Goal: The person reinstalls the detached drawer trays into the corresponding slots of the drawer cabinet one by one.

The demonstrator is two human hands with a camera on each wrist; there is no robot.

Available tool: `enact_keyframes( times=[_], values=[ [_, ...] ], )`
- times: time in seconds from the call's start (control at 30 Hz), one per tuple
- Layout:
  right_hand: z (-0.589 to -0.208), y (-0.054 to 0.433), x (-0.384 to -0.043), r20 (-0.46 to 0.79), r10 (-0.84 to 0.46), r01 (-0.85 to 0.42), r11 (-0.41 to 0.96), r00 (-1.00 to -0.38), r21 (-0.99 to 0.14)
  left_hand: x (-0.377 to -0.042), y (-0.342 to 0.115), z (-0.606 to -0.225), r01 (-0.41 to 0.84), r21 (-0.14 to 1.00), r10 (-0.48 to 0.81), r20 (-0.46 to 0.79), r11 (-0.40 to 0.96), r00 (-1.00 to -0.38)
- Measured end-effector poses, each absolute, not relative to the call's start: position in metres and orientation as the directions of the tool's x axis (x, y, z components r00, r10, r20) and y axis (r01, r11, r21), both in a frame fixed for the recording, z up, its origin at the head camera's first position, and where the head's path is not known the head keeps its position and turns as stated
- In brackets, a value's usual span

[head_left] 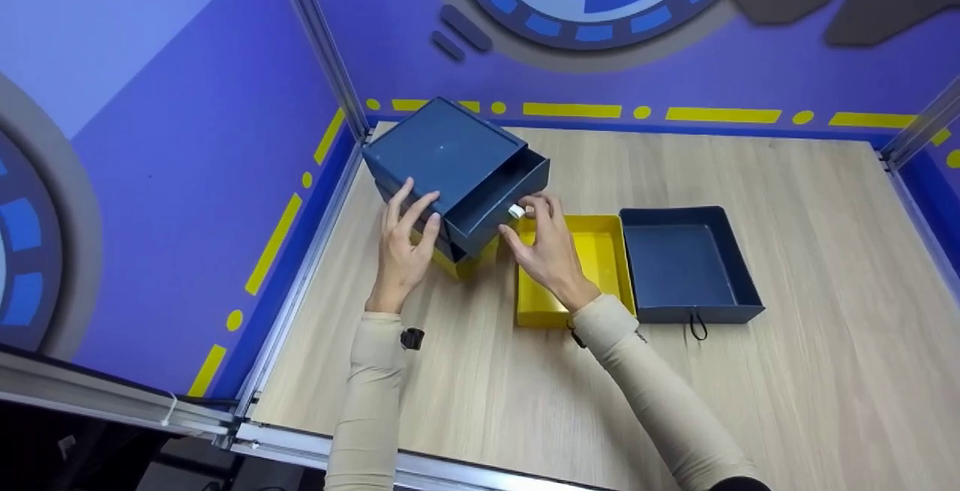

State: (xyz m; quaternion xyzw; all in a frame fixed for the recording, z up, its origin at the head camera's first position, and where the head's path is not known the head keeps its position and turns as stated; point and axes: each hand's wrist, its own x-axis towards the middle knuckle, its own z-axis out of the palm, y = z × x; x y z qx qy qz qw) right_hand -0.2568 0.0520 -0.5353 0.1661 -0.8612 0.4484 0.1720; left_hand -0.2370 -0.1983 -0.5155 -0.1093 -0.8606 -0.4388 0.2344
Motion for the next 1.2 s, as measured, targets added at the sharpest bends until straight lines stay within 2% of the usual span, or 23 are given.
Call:
enact_keyframes(
  times=[0.23, 0.5, 1.0, 1.2],
  values=[
    [-0.533, 0.052, -0.26, 0.442, -0.145, -0.445, 0.541, -0.885, -0.714, -0.238, -0.198, -0.515, 0.402, 0.7, -0.022, 0.511, 0.591, -0.859],
    [-0.532, 0.047, -0.262, 0.414, -0.123, -0.411, 0.539, -0.902, -0.735, -0.238, -0.199, -0.514, 0.369, 0.723, -0.032, 0.475, 0.584, -0.879],
    [-0.539, 0.034, -0.265, 0.361, -0.1, -0.36, 0.501, -0.927, -0.787, -0.237, -0.195, -0.518, 0.413, 0.692, -0.023, 0.526, 0.592, -0.85],
    [-0.541, 0.026, -0.271, 0.344, -0.106, -0.349, 0.501, -0.933, -0.792, -0.238, -0.196, -0.519, 0.402, 0.698, -0.023, 0.513, 0.593, -0.858]
  ],
)
